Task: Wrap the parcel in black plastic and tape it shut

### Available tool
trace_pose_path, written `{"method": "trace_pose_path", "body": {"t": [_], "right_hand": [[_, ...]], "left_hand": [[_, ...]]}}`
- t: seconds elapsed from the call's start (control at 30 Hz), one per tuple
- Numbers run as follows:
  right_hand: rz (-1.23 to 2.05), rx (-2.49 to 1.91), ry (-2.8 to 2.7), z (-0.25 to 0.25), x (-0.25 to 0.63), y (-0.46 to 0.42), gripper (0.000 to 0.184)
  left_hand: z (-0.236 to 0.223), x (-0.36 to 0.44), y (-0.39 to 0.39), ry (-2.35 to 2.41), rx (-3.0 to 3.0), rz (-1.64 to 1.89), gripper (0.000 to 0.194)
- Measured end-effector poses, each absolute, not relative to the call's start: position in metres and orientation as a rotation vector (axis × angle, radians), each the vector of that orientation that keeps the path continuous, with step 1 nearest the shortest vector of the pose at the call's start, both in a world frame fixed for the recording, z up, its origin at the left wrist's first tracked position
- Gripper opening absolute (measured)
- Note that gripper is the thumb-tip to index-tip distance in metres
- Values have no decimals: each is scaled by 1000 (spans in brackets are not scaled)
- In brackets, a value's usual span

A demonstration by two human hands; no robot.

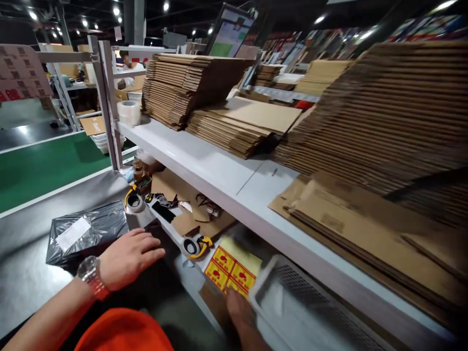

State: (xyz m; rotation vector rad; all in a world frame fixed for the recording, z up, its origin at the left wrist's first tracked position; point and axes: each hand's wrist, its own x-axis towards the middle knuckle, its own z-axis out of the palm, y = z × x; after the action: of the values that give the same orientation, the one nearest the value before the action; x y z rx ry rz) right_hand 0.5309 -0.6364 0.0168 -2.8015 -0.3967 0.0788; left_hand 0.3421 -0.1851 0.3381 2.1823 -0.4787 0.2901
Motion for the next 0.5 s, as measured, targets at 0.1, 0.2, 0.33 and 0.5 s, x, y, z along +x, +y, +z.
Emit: {"method": "trace_pose_path", "body": {"t": [0.1,0.2,0.33,0.5], "right_hand": [[172,-2762,-348,12,529,-645,33],[209,-2674,-391,3,523,-653,37],[10,-2539,-422,-10,507,-657,35],[-340,-2431,-463,-7,463,-655,34]], "left_hand": [[306,361,-179,-357,2823,114,36],[273,364,-166,-269,2996,-92,25],[252,355,-165,-247,2936,-170,20],[247,356,-174,-366,2943,-45,20]]}}
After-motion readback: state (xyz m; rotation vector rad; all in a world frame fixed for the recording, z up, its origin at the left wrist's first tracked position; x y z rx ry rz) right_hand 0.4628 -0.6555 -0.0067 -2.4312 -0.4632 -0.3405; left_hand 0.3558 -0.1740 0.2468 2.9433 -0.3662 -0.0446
